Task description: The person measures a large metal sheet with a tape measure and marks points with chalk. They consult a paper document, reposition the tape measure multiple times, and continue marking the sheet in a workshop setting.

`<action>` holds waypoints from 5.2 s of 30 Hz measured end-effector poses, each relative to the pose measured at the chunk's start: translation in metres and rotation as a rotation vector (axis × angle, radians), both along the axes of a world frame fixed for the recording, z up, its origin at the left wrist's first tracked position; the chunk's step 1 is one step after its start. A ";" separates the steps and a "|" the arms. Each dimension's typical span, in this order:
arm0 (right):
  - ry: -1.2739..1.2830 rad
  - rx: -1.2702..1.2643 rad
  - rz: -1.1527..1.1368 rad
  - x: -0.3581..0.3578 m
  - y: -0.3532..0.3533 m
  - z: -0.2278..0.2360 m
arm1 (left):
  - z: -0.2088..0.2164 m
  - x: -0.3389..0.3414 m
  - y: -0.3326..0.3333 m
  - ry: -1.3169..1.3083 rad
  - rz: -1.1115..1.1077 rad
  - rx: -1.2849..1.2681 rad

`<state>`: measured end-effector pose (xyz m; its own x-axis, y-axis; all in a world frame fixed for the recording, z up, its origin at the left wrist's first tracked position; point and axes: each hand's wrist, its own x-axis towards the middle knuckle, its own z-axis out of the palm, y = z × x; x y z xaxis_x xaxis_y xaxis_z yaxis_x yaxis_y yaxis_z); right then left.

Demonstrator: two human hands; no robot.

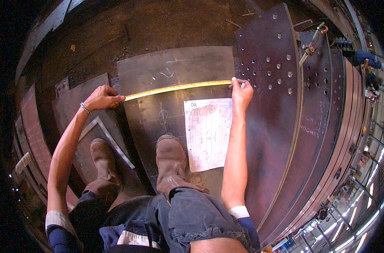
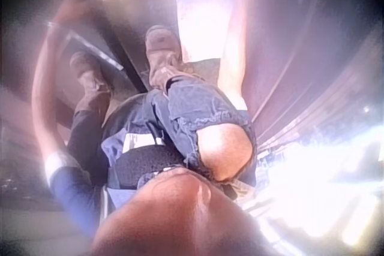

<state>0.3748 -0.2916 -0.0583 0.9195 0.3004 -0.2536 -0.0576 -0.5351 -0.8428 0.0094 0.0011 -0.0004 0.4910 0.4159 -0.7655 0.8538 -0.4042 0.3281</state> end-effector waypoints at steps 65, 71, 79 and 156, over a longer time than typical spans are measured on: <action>-0.087 -0.002 -0.005 0.003 -0.004 -0.015 | 0.002 0.003 0.002 0.021 -0.019 -0.006; -0.103 -0.050 -0.004 0.000 -0.001 -0.009 | -0.004 -0.002 0.002 -0.030 0.001 0.004; -0.112 -0.061 -0.005 0.001 -0.002 -0.011 | 0.000 0.002 0.004 -0.010 -0.018 -0.023; -0.055 -0.007 -0.172 0.020 -0.033 -0.013 | 0.003 0.012 0.004 0.053 -0.033 -0.043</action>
<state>0.3948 -0.3243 -0.0713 0.9697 0.1356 -0.2033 -0.1030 -0.5275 -0.8433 0.0211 0.0054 0.0030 0.4621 0.3663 -0.8076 0.8568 -0.4192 0.3002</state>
